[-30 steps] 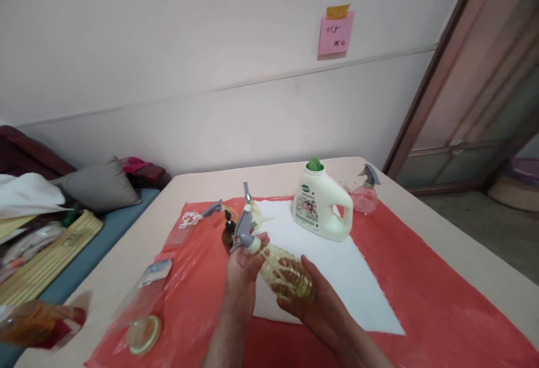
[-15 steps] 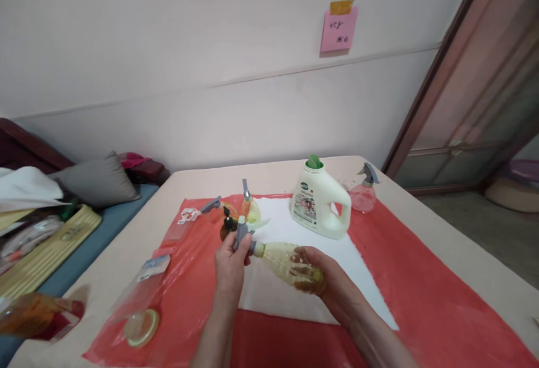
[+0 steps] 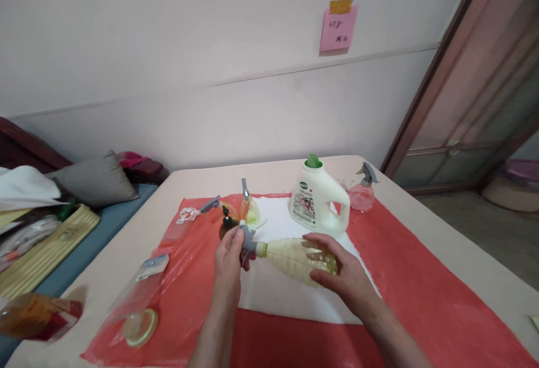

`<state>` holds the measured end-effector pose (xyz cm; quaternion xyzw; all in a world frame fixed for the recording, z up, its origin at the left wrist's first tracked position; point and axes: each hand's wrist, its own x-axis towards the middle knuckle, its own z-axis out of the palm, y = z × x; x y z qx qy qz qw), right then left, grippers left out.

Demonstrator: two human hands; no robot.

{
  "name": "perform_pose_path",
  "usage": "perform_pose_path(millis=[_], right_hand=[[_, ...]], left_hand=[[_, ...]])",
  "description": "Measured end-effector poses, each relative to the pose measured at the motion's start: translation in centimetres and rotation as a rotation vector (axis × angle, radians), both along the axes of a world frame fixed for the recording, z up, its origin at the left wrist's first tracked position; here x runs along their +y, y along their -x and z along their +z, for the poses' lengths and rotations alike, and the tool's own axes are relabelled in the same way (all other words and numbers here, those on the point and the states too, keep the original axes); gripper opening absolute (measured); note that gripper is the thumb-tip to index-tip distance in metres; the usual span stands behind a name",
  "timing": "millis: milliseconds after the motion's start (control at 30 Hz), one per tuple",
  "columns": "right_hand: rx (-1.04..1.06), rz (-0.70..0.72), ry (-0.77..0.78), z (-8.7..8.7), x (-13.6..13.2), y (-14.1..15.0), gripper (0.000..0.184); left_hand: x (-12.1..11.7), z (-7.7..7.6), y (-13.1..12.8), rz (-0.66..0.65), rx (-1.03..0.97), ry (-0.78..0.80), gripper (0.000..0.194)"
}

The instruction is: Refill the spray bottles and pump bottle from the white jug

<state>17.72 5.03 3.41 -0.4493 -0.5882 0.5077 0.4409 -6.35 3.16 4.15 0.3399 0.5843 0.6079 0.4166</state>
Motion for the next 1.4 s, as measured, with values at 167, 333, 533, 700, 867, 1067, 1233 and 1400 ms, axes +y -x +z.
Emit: perform_pose_path(millis=[167,333,533,700,867,1067,1233,1400], right_hand=[[0.245,-0.123,0.095,-0.6,0.8,-1.2,0.046],[0.409,-0.119,0.206,0.1,1.2,-1.9,0.049],[0.352,-0.089,0.226,0.1,1.3,-2.4,0.048],[0.356,-0.076,0.243,0.1,1.2,-2.3,0.046],[0.386,-0.071,0.284,0.0,1.3,-2.2,0.044],[0.384,-0.082,0.364,-0.1,1.3,-2.0,0.047],[0.352,-0.117,0.318,0.0,1.3,-1.6,0.045],[0.371,-0.118,0.350,0.0,1.3,-1.5,0.044]], left_hand=[[-0.1,0.1,0.1,0.032,0.035,-0.142,0.057],[-0.3,0.1,-0.1,-0.059,0.266,-0.264,0.083],[-0.5,0.1,-0.2,-0.109,0.453,-0.116,0.037],[0.1,-0.1,-0.1,-0.023,0.197,-0.066,0.048],[0.3,0.2,-0.1,-0.093,-0.025,-0.029,0.054],[-0.1,0.2,-0.5,-0.182,-0.090,-0.066,0.054],[-0.2,0.3,-0.4,-0.230,-0.166,-0.033,0.049],[-0.2,0.9,-0.5,-0.207,-0.247,-0.034,0.043]])
